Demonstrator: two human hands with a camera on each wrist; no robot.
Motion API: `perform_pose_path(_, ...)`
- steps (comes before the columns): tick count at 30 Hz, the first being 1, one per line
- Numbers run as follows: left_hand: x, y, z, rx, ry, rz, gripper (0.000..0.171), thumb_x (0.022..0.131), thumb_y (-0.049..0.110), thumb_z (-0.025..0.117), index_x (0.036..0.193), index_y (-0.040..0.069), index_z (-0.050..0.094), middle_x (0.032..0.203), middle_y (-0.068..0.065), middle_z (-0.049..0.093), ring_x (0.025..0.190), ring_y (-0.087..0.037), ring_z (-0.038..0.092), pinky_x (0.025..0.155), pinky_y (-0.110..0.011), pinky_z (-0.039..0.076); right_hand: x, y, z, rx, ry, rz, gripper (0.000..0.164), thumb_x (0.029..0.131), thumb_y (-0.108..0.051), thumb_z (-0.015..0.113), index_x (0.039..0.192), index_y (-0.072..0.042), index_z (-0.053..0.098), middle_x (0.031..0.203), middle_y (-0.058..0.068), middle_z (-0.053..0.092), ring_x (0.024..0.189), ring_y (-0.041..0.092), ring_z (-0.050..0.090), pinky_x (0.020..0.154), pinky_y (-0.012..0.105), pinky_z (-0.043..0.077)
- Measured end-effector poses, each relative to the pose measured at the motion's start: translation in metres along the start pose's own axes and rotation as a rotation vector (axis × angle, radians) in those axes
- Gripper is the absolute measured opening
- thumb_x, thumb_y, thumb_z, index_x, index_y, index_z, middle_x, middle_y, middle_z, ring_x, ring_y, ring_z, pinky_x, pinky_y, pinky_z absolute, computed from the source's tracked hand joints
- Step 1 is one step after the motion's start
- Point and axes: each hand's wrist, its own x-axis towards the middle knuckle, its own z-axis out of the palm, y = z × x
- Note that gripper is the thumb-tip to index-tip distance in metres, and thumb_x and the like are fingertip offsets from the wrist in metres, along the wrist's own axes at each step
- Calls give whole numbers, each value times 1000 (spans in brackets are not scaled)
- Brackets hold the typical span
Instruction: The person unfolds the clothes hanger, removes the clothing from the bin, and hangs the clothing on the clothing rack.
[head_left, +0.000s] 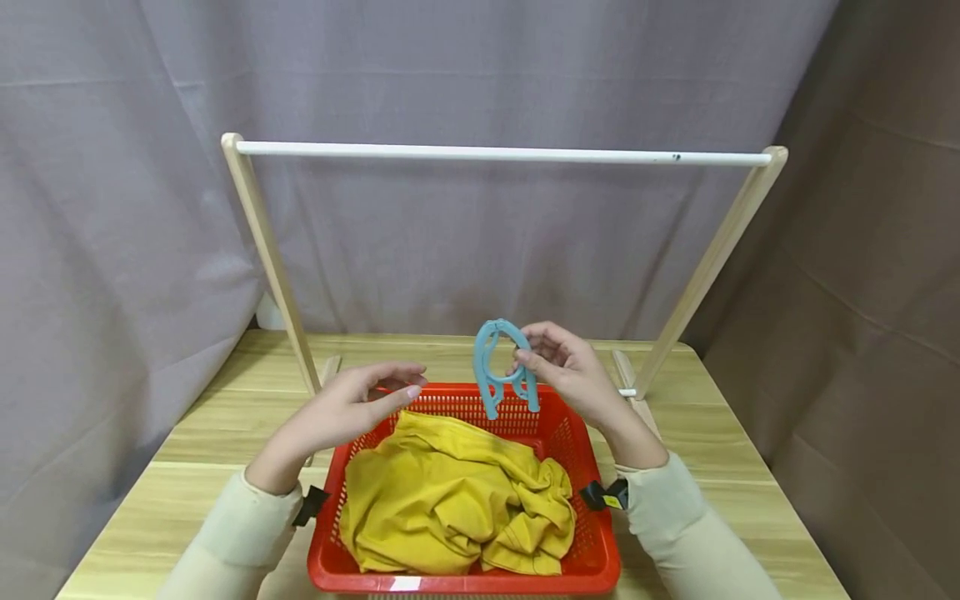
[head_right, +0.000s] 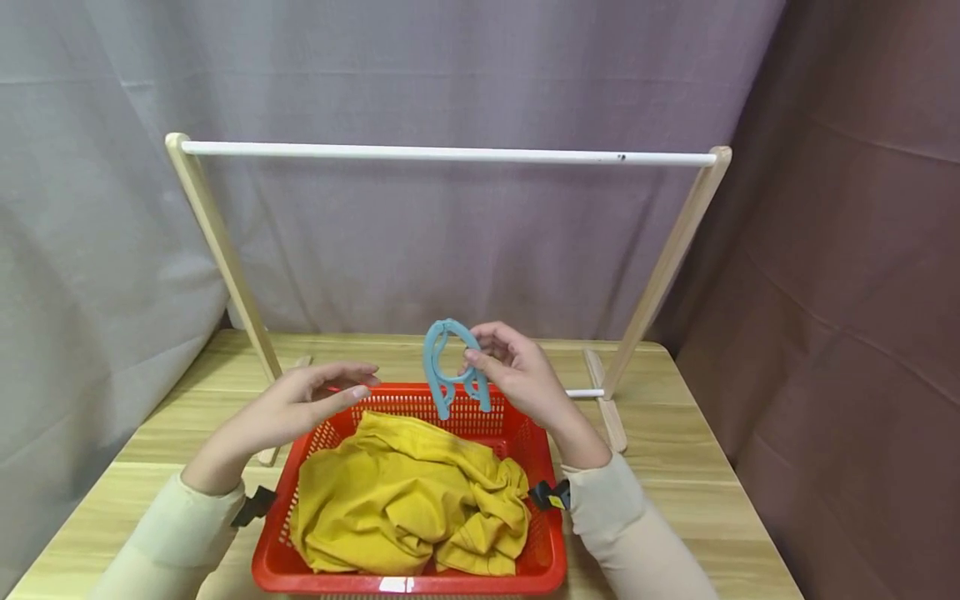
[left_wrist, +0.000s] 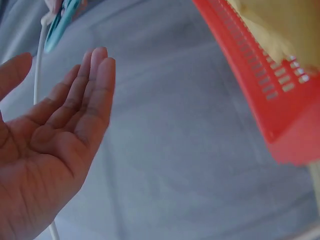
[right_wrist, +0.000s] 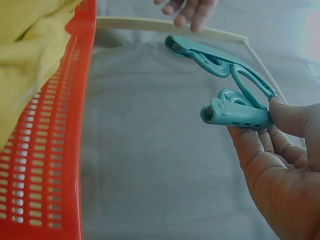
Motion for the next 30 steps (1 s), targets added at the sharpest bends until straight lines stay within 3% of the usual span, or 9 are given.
perform_pose_path(10,17,16,25,-67,-10,21,41,99,35,66,133,12,63,115,1,72,104,-14,68,87,-31,56,5,-7,20,59,-88,-22,18,100,-6,62,118,-3,60,99,25,66,88,31,70,70,36,59)
perform_pose_path(18,23,17,33,-233,-24,27,18,97,25,69,107,11,73,97,-2,75,90,-24,73,79,-33,59,5,-7,27,70,-80,-72,17,100,-1,60,117,0,59,98,27,65,88,31,71,71,35,59)
perform_pose_path(23,26,16,36,-221,-15,24,13,96,27,71,97,15,75,89,0,74,86,-25,73,77,-36,60,6,-6,28,73,-87,-99,18,100,0,59,118,1,59,101,23,66,91,36,70,74,38,59)
perform_pose_path(30,31,12,35,-333,32,-34,18,97,18,70,108,4,73,98,-10,75,89,-23,73,77,-34,60,5,-2,26,32,-74,-50,22,98,-5,66,120,-3,62,106,18,68,98,31,67,81,38,58)
